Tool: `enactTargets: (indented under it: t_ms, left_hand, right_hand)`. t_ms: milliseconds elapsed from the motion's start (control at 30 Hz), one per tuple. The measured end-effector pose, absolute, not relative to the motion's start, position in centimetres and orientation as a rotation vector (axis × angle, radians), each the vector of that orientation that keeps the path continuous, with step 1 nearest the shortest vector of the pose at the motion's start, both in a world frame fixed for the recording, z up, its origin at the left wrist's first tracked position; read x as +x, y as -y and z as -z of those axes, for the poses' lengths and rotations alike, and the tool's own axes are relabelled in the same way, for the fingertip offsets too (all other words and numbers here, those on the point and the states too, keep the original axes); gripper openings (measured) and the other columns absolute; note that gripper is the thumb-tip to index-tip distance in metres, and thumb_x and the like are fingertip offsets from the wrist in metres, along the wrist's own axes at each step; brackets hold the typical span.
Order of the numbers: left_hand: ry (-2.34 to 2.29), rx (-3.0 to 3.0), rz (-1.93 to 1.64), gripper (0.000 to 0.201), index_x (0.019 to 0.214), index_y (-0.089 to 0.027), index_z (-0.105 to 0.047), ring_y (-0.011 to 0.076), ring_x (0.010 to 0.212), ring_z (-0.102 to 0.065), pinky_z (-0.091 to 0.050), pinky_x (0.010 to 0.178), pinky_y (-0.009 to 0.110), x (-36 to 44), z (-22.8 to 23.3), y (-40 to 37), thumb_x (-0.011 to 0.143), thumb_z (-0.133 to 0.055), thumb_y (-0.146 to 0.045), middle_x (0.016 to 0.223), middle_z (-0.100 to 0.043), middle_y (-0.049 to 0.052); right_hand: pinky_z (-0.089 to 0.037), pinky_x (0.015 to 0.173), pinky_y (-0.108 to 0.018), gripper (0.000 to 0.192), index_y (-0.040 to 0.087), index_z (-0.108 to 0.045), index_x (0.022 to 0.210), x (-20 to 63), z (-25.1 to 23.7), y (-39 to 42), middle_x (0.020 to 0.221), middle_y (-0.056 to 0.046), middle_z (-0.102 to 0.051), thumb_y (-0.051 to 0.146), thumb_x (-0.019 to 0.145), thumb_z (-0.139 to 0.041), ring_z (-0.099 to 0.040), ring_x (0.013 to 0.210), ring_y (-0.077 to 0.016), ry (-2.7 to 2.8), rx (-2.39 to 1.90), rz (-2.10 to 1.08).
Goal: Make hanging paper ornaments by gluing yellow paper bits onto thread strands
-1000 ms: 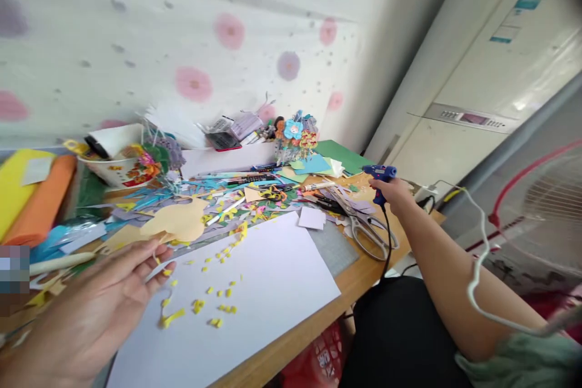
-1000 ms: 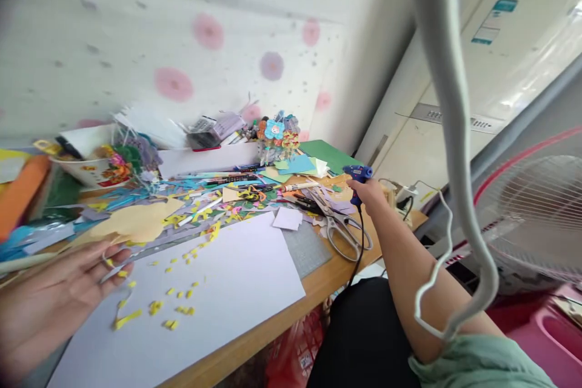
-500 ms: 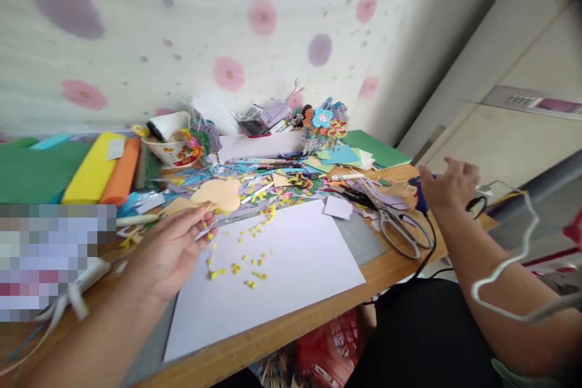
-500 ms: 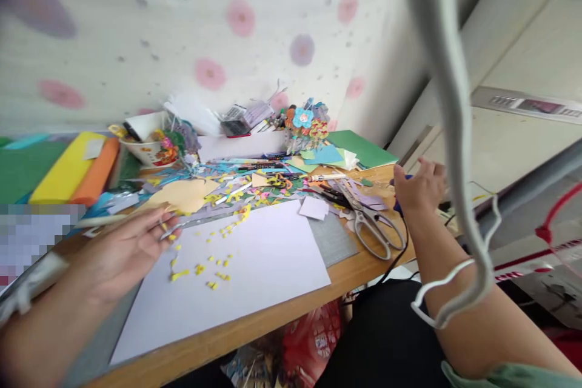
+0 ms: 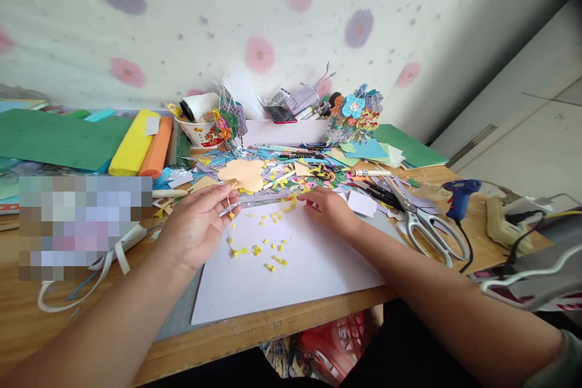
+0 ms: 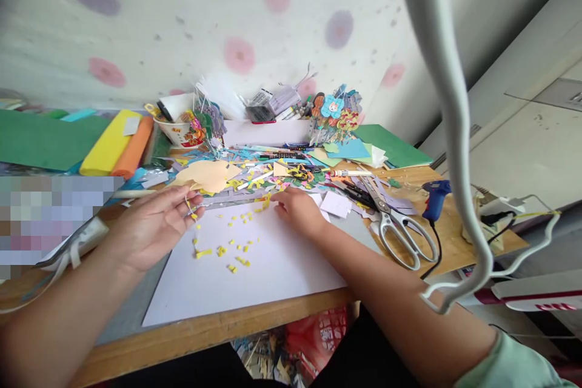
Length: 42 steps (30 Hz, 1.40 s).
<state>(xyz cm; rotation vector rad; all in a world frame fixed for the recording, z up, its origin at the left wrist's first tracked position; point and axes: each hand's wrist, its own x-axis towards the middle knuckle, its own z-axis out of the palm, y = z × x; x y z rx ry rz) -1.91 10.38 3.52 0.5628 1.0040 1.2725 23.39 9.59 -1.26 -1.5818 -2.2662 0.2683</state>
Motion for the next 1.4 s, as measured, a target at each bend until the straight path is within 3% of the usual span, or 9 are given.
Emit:
enactTargets:
  t_ms: [133, 333, 567, 633, 800, 867, 1033, 1267, 1400]
  left_hand:
    - [-1.002, 0.572, -1.272, 0.021, 0.072, -0.015, -0.066, 0.0114, 0.070, -0.060, -0.048, 0.068, 0.027, -1.9, -3.6, -10.5, 0.058, -0.082, -0.015, 0.068, -0.066, -0.002]
    - [-1.017, 0.581, -1.283, 0.019, 0.072, -0.015, -0.067, 0.0113, 0.071, -0.059, -0.048, 0.065, 0.025, -1.9, -3.5, -10.6, 0.058, -0.081, -0.013, 0.069, -0.066, -0.003]
    - [-1.029, 0.582, -1.278, 0.017, 0.071, -0.016, -0.067, 0.0119, 0.069, -0.059, -0.048, 0.063, 0.026, -1.8, -3.5, -10.6, 0.059, -0.079, -0.013, 0.066, -0.066, -0.003]
    - [-1.021, 0.596, -1.281, 0.017, 0.071, -0.016, -0.067, 0.0119, 0.069, -0.059, -0.048, 0.062, 0.025, -1.8, -3.4, -10.7, 0.060, -0.079, -0.012, 0.067, -0.066, -0.003]
    - [-1.019, 0.604, -1.277, 0.018, 0.074, -0.015, -0.068, 0.0112, 0.070, -0.059, -0.049, 0.062, 0.024, -1.9, -2.9, -11.0, 0.060, -0.079, -0.012, 0.070, -0.067, -0.003]
    - [-1.024, 0.600, -1.262, 0.018, 0.074, -0.015, -0.068, 0.0113, 0.071, -0.059, -0.049, 0.062, 0.024, -2.0, -2.8, -11.0, 0.061, -0.079, -0.012, 0.070, -0.067, -0.003]
    - [-1.025, 0.597, -1.259, 0.018, 0.074, -0.015, -0.068, 0.0111, 0.070, -0.059, -0.048, 0.059, 0.023, -1.9, -3.1, -10.9, 0.060, -0.079, -0.012, 0.069, -0.067, -0.004]
    - [-1.044, 0.608, -1.284, 0.020, 0.072, -0.015, -0.068, 0.0111, 0.068, -0.059, -0.051, 0.057, 0.022, -1.8, -3.1, -11.0, 0.056, -0.080, -0.013, 0.070, -0.067, -0.004]
    - [-1.046, 0.612, -1.281, 0.023, 0.071, -0.016, -0.068, 0.0111, 0.068, -0.059, -0.052, 0.056, 0.021, -1.8, -3.1, -11.0, 0.051, -0.081, -0.014, 0.070, -0.066, -0.004]
  right_hand:
    - [-0.049, 0.086, -0.037, 0.041, 0.024, -0.066, 0.124, 23.8, 1.6, -11.1, 0.105, -0.010, -0.061, 0.012, 0.085, -0.060, -0.059, 0.094, -0.0223, 2.344, -1.515, -0.256]
    - [-0.048, 0.087, -0.038, 0.013, 0.021, -0.075, 0.089, 23.9, 0.6, -10.0, 0.102, -0.010, -0.061, 0.015, 0.082, -0.066, -0.057, 0.096, -0.0236, 2.476, -1.305, -0.292]
    - [-0.047, 0.086, -0.035, 0.003, 0.017, -0.069, 0.077, 27.6, -1.4, -9.6, 0.095, -0.008, -0.065, 0.014, 0.078, -0.069, -0.060, 0.090, -0.0201, 2.501, -1.210, -0.635]
    - [-0.048, 0.081, -0.032, 0.005, 0.017, -0.069, 0.082, 28.3, -2.1, -9.7, 0.093, -0.006, -0.066, 0.013, 0.079, -0.067, -0.061, 0.087, -0.0186, 2.498, -1.234, -0.691]
    - [-0.048, 0.080, -0.031, 0.034, 0.017, -0.068, 0.108, 28.4, -2.4, -9.8, 0.105, -0.009, -0.067, 0.007, 0.076, -0.065, -0.062, 0.090, -0.0201, 2.540, -1.430, -0.592]
    - [-0.048, 0.077, -0.031, 0.030, 0.017, -0.070, 0.105, 28.1, -2.0, -9.7, 0.101, -0.009, -0.068, 0.008, 0.078, -0.063, -0.063, 0.086, -0.0196, 2.543, -1.458, -0.580]
    - [-0.047, 0.071, -0.028, 0.017, 0.017, -0.069, 0.077, 27.6, -1.9, -9.6, 0.083, -0.005, -0.067, 0.005, 0.079, -0.057, -0.059, 0.076, -0.0166, 2.484, -1.356, -0.558]
    - [-0.049, 0.071, -0.030, 0.008, 0.017, -0.068, 0.079, 29.3, -3.5, -9.7, 0.082, -0.006, -0.069, 0.025, 0.079, -0.066, -0.062, 0.078, -0.0168, 2.065, -1.194, -0.867]
    - [-0.048, 0.062, -0.026, 0.008, 0.017, -0.067, 0.077, 29.1, -4.0, -9.3, 0.072, -0.002, -0.067, 0.025, 0.078, -0.069, -0.061, 0.067, -0.0132, 1.955, -1.222, -1.027]
